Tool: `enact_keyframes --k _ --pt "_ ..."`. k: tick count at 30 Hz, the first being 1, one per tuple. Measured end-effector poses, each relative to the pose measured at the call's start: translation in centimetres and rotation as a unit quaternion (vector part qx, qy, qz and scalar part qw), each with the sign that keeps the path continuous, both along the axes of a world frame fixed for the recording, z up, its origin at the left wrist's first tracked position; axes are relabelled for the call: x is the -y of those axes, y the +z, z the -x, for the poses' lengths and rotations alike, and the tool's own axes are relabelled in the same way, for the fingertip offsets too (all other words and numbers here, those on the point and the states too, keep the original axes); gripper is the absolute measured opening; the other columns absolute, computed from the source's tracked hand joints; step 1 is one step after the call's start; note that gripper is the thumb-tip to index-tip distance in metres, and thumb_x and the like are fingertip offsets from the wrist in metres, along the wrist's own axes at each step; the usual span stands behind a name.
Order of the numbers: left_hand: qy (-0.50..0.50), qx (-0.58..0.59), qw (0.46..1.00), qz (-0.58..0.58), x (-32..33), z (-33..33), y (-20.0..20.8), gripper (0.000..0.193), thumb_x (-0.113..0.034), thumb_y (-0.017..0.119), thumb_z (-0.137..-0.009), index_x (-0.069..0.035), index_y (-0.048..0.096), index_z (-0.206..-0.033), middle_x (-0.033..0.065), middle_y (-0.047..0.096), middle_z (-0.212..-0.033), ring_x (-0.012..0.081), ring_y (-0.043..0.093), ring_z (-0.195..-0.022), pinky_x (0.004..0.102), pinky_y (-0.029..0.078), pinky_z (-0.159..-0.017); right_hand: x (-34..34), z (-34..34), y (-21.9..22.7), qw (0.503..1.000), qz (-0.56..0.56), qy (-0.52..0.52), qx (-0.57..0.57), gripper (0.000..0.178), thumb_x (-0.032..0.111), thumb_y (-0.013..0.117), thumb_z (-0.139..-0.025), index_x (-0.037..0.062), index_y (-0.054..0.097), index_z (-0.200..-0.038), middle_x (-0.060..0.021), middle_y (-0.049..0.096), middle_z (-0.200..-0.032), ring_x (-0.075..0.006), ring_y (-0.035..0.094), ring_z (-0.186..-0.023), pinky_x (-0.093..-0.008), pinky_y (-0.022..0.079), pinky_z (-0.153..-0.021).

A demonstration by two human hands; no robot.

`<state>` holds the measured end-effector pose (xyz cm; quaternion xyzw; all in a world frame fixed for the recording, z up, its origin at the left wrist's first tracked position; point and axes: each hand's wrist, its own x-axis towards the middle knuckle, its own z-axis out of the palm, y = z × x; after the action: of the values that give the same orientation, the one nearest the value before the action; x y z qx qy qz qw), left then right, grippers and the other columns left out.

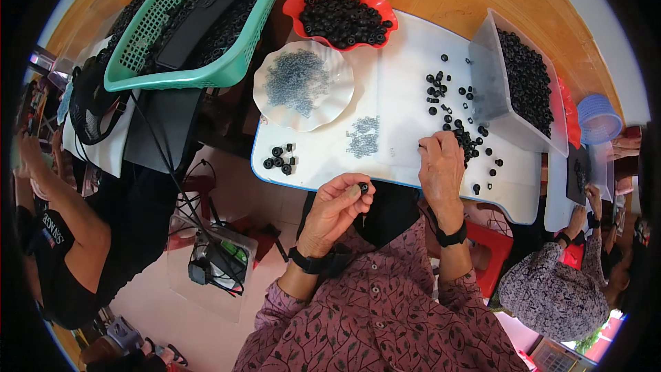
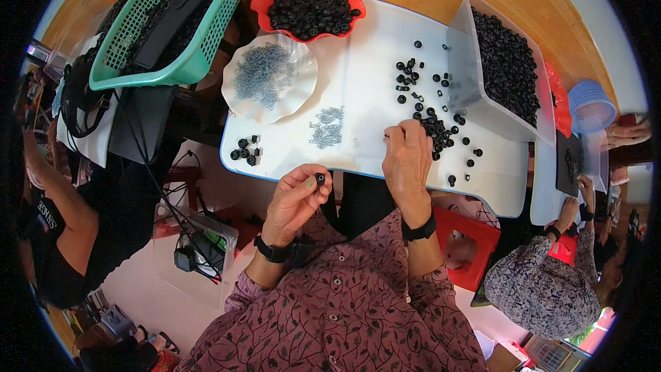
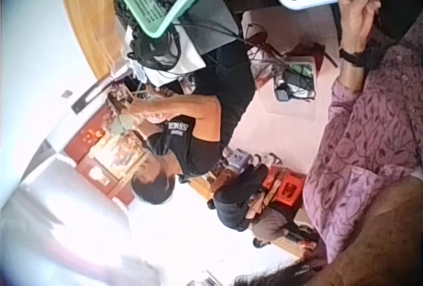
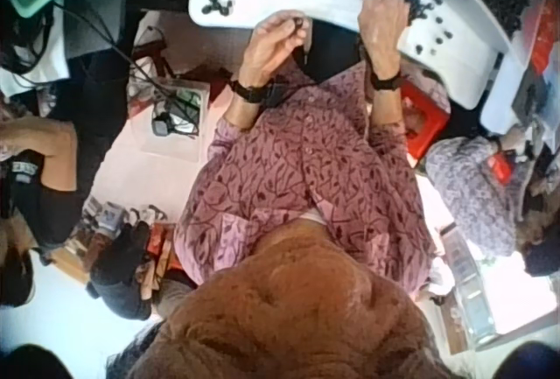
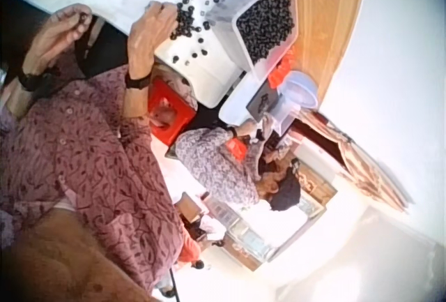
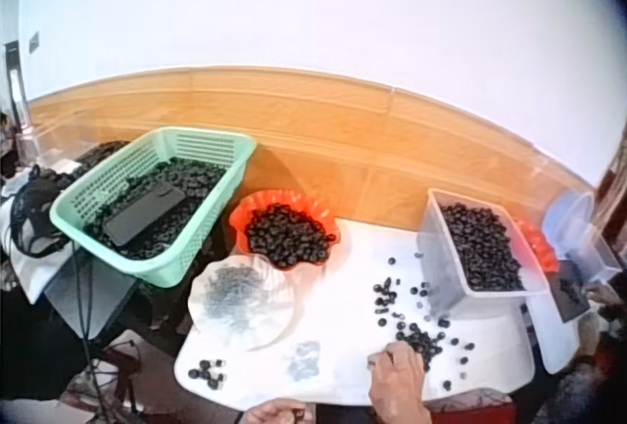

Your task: Assembling small silver pins into black plastic circular components manually.

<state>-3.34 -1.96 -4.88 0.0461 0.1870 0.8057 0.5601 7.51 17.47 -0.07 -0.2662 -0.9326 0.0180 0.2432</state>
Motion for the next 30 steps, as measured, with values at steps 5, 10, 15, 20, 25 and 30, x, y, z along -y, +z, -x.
enact_keyframes --k 5,10,15,20,25,30 --pt "-0.004 -0.012 1.0 0.014 -0.1 -0.2 0.5 0.023 -0.004 0.056 -0.094 0.004 0.058 -0.115 0.0136 0.064 -0.102 0.0157 0.063 -0.084 0.0258 0.054 -0.074 0.7 -0.2 -0.1 0.995 0.079 0.02 -0.054 0.018 -0.002 0.065 -0.076 0.0039 0.06 -0.091 -0.0088 0.056 -0.09 -0.0267 0.056 -0.083 -0.0378 0.042 -0.071" --pt "-0.017 -0.026 0.999 0.013 -0.8 -0.7 1.4 0.023 -0.004 0.056 -0.094 0.003 0.058 -0.116 0.0134 0.065 -0.102 0.015 0.064 -0.085 0.0258 0.055 -0.075 2.7 -1.0 0.6 0.851 0.474 0.025 -0.224 0.013 -0.002 0.064 -0.084 0.0019 0.061 -0.096 -0.0035 0.062 -0.09 -0.0141 0.058 -0.082 -0.0272 0.046 -0.075" --pt "-0.024 -0.031 0.999 0.0 -1.7 -1.1 2.3 0.024 -0.006 0.056 -0.094 0.003 0.058 -0.117 0.0132 0.065 -0.103 0.0148 0.064 -0.085 0.0258 0.055 -0.075 4.0 -2.0 1.9 0.695 0.648 0.058 -0.306 0.023 0.002 0.064 -0.088 -0.0023 0.063 -0.111 -0.0055 0.066 -0.097 -0.0098 0.06 -0.086 -0.0232 0.049 -0.079" --pt "-0.024 -0.033 0.999 -0.003 -2.4 -1.6 3.2 0.024 -0.006 0.056 -0.095 0.003 0.057 -0.117 0.0131 0.065 -0.103 0.015 0.065 -0.086 0.0262 0.055 -0.076 4.4 -2.9 1.9 0.638 0.694 0.069 -0.326 0.022 0.0 0.064 -0.088 -0.0027 0.064 -0.109 -0.0062 0.066 -0.099 -0.01 0.06 -0.088 -0.0229 0.048 -0.08" --pt "-0.022 -0.027 0.999 -0.007 -2.8 -2.0 3.8 0.025 -0.006 0.056 -0.095 0.003 0.057 -0.117 0.0133 0.065 -0.104 0.0154 0.065 -0.085 0.0262 0.055 -0.076 4.7 -2.9 1.7 0.626 0.683 0.11 -0.36 0.019 -0.002 0.065 -0.085 -0.0016 0.066 -0.105 -0.0053 0.064 -0.099 -0.0114 0.059 -0.09 -0.0237 0.047 -0.082" --pt "-0.02 -0.021 0.999 -0.021 -2.9 -2.3 4.0 0.024 -0.005 0.056 -0.095 0.004 0.059 -0.116 0.0133 0.066 -0.104 0.0169 0.066 -0.088 0.0283 0.057 -0.078 5.2 -2.8 2.4 0.634 0.671 0.124 -0.363 0.016 -0.006 0.067 -0.082 -0.0003 0.069 -0.097 -0.0045 0.06 -0.095 -0.0128 0.058 -0.089 -0.0238 0.047 -0.082"
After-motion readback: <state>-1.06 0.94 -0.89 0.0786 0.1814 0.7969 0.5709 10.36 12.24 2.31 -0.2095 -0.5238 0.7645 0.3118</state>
